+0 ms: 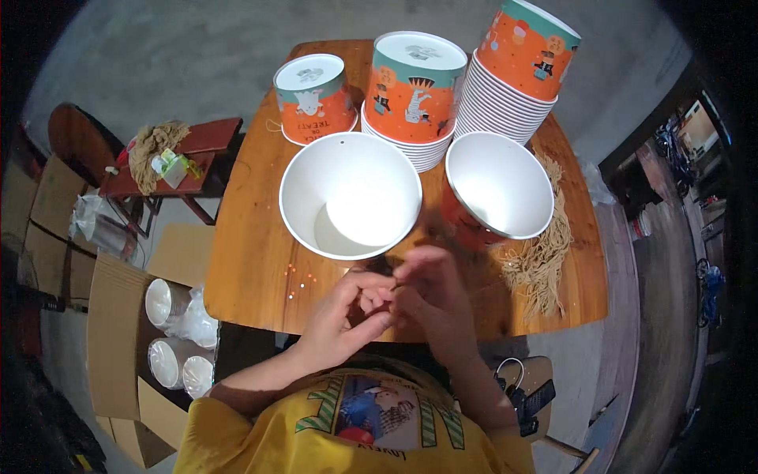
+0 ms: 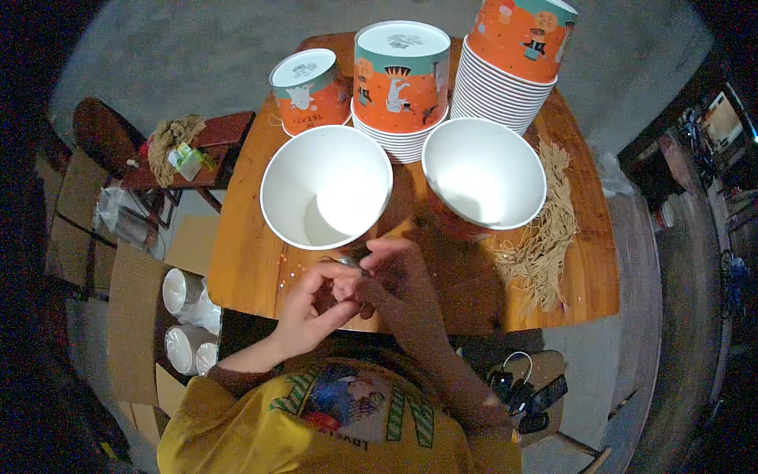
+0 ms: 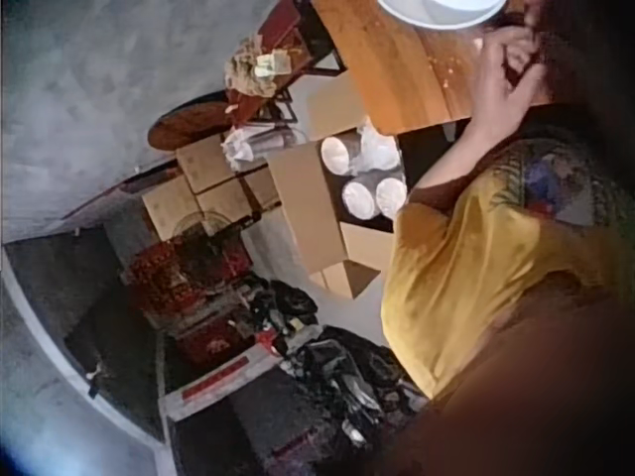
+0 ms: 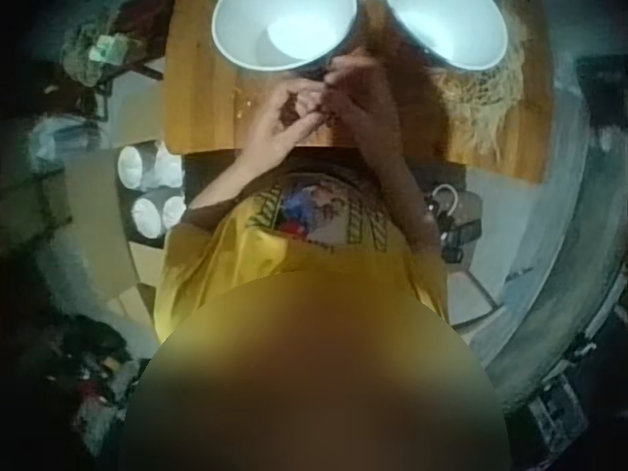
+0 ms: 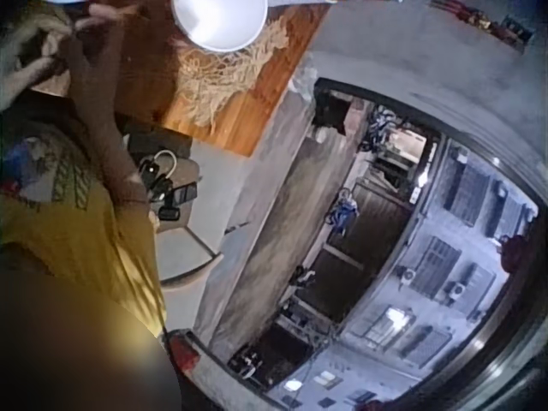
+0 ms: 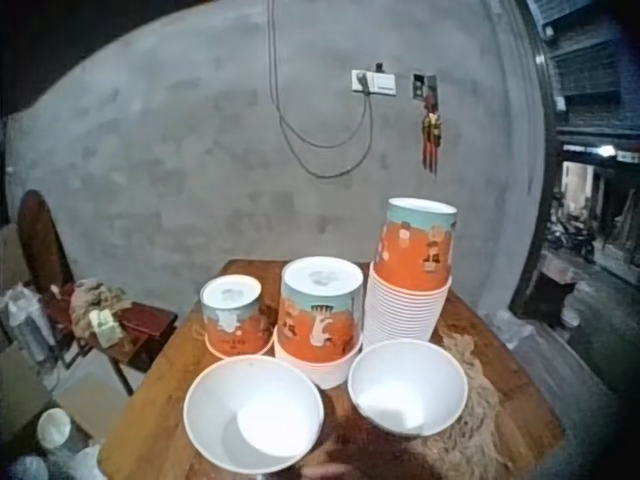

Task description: Unpacking paper cups from plastic wrap and threading thin twine through pre-punched holes in the sides of the cups.

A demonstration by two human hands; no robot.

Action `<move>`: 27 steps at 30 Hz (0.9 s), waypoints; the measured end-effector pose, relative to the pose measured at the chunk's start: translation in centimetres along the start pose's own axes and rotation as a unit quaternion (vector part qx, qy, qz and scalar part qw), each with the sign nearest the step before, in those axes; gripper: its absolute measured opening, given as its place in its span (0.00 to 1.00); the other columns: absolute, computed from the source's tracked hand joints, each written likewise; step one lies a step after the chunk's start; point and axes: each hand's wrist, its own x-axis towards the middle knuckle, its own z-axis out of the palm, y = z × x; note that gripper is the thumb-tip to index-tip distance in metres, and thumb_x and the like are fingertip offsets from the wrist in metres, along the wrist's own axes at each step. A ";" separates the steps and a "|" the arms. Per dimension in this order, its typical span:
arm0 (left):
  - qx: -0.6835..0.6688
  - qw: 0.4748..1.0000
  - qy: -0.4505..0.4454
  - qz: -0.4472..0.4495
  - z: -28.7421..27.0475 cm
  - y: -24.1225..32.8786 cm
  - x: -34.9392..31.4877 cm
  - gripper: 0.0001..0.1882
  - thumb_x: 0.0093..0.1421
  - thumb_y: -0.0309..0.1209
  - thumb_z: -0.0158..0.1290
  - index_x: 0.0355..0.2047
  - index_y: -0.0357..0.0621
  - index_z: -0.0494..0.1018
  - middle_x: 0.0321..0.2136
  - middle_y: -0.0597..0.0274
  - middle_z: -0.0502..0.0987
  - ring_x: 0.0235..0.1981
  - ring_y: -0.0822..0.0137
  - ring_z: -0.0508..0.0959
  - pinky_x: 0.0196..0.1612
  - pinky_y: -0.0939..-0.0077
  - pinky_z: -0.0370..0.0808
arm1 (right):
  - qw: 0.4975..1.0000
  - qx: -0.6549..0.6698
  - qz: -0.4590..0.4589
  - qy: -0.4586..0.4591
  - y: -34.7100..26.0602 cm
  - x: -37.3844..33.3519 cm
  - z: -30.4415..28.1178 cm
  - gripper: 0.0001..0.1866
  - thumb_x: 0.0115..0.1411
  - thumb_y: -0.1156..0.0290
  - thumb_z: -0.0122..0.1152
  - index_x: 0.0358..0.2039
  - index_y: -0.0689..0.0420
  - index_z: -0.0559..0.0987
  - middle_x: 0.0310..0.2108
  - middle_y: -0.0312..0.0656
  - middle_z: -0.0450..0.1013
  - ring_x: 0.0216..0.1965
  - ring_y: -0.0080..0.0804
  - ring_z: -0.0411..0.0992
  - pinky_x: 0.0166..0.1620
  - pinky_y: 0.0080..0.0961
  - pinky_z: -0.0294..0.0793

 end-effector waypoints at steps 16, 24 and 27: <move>0.295 0.936 -0.032 0.188 -2.6 0.9 0.2 0.07 0.55 0.28 0.57 0.31 0.42 0.69 0.30 0.58 0.70 0.27 0.63 0.72 0.31 0.76 0.68 | 0.977 -0.162 0.042 -0.130 -0.1 -0.3 -1.1 0.08 0.61 0.67 0.54 0.33 0.58 0.72 0.28 0.36 0.69 0.34 0.23 0.68 0.40 0.22 0.68; 0.561 0.808 -0.056 0.172 -6.7 4.2 3.7 0.13 0.50 0.26 0.55 0.37 0.41 0.69 0.35 0.58 0.70 0.41 0.55 0.69 0.46 0.64 0.65 | 0.984 -0.177 -0.026 -0.011 0.6 -0.3 -2.3 0.02 0.61 0.75 0.51 0.31 0.57 0.71 0.26 0.27 0.64 0.27 0.12 0.60 0.30 0.12 0.61; 0.482 0.866 -0.096 0.096 -8.1 5.3 4.1 0.11 0.51 0.24 0.52 0.36 0.40 0.69 0.31 0.56 0.70 0.38 0.53 0.70 0.47 0.63 0.65 | 0.968 -0.239 -0.068 0.039 0.5 0.2 -1.8 0.04 0.60 0.71 0.54 0.32 0.57 0.72 0.26 0.38 0.70 0.25 0.24 0.68 0.30 0.25 0.69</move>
